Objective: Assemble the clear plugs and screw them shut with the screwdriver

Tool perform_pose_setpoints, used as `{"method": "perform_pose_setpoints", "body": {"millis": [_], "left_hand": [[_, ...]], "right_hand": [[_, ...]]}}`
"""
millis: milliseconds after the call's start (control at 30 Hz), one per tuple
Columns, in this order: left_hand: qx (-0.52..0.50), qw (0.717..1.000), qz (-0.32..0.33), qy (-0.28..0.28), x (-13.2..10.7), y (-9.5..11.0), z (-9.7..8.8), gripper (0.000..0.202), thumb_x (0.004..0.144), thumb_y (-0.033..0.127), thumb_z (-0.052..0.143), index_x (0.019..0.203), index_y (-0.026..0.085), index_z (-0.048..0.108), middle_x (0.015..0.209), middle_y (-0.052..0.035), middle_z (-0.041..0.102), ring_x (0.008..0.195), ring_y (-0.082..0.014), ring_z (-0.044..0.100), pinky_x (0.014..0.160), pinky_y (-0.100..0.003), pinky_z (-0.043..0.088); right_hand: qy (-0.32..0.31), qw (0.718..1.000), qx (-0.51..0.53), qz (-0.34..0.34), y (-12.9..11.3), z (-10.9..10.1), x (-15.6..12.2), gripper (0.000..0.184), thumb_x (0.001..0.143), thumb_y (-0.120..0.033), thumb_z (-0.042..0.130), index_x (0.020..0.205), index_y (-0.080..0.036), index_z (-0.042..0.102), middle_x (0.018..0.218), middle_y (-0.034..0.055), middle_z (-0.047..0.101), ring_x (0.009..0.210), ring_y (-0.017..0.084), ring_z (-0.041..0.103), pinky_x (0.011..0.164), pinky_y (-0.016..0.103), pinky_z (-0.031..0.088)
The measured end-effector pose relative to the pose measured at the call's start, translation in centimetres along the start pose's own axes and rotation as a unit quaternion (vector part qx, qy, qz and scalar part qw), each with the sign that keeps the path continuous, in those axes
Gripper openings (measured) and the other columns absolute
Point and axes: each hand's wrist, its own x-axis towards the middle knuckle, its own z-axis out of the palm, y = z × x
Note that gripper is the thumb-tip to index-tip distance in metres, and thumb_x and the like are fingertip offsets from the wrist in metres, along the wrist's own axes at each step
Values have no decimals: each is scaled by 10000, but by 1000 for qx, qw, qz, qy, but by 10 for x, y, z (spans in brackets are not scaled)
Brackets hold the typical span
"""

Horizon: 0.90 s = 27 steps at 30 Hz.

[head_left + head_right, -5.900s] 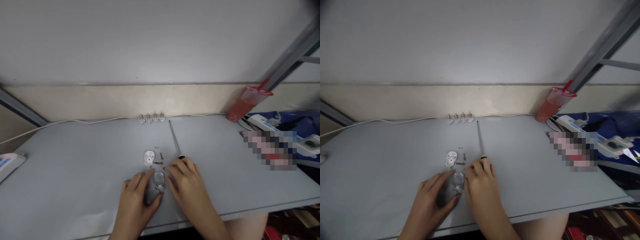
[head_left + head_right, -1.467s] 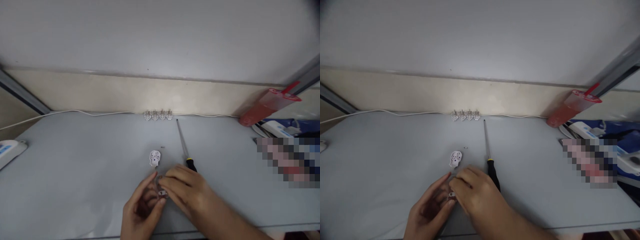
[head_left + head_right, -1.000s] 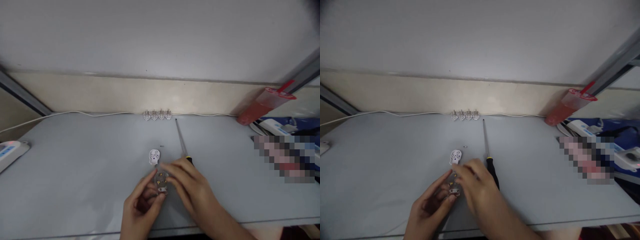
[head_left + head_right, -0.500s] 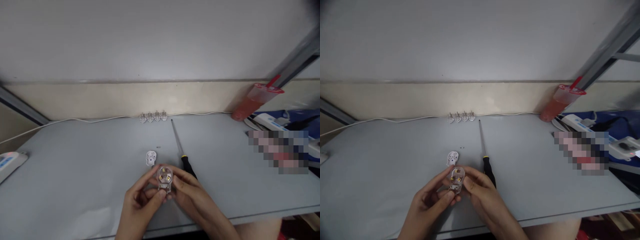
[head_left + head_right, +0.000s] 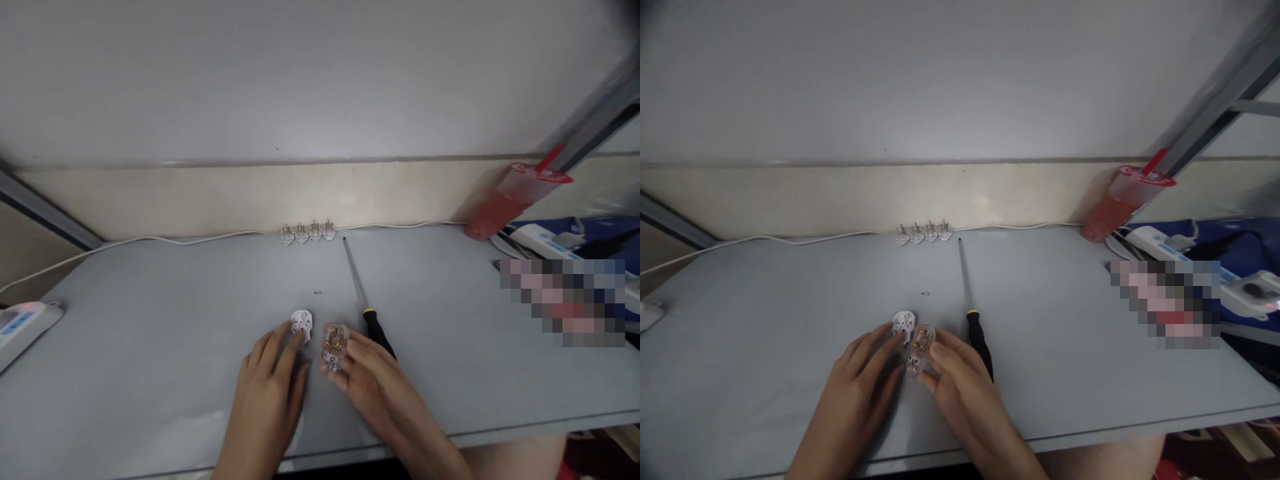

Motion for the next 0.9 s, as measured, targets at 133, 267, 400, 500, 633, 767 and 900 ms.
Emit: {"method": "perform_pose_setpoints", "body": {"millis": [133,267,400,500,633,767,900], "left_hand": [[-36,999,3,-15,-15,3,-11,376,837,213,601,1211,228,566,1167,-104,639,1022,-296,602,821,-453,533],[-79,995,-19,-52,-8,-7,-22,614,758,236,699,1328,250,471,1234,-97,599,1094,-301,567,908,-469,499],[-99,989,3,-108,10,-20,-25,616,772,222,680,1353,281,488,1261,-93,581,1121,-305,542,927,-495,478],[-124,984,3,-131,16,-22,-21,508,780,168,656,1266,285,568,1156,-82,616,1061,-287,573,892,-488,489],[-171,978,-30,-113,15,-16,-16,483,708,125,702,1160,248,584,1115,-72,631,1036,-285,598,888,-489,488],[-273,956,-67,-89,12,-6,-15,502,674,93,694,1123,236,521,1148,-64,635,1012,-249,637,869,-426,524],[-374,918,-94,-91,9,3,-15,504,701,75,666,1139,246,485,1170,-58,638,1045,-225,649,915,-410,534]], "right_hand": [[22,999,-20,-22,1,-6,-4,313,722,-319,740,990,-173,673,1105,94,673,1032,202,641,969,392,497],[47,999,-23,-15,1,-7,-4,353,665,-341,787,953,-166,682,1077,94,675,989,196,649,894,358,532],[41,999,-15,5,4,-4,-4,324,680,-323,777,942,-155,688,1056,90,674,973,174,646,884,319,532],[64,998,-17,0,8,0,-4,336,678,-321,776,951,-148,683,1092,91,655,1037,186,620,931,320,511],[85,996,-8,-1,11,2,-3,370,619,-325,814,911,-136,688,1058,91,658,1031,192,614,931,322,508],[79,997,9,0,11,1,-1,339,621,-314,812,885,-137,693,1050,90,660,1013,193,617,884,324,529],[44,998,-41,0,10,1,2,360,637,-363,797,893,-131,699,931,73,653,820,133,608,645,213,507]]}}
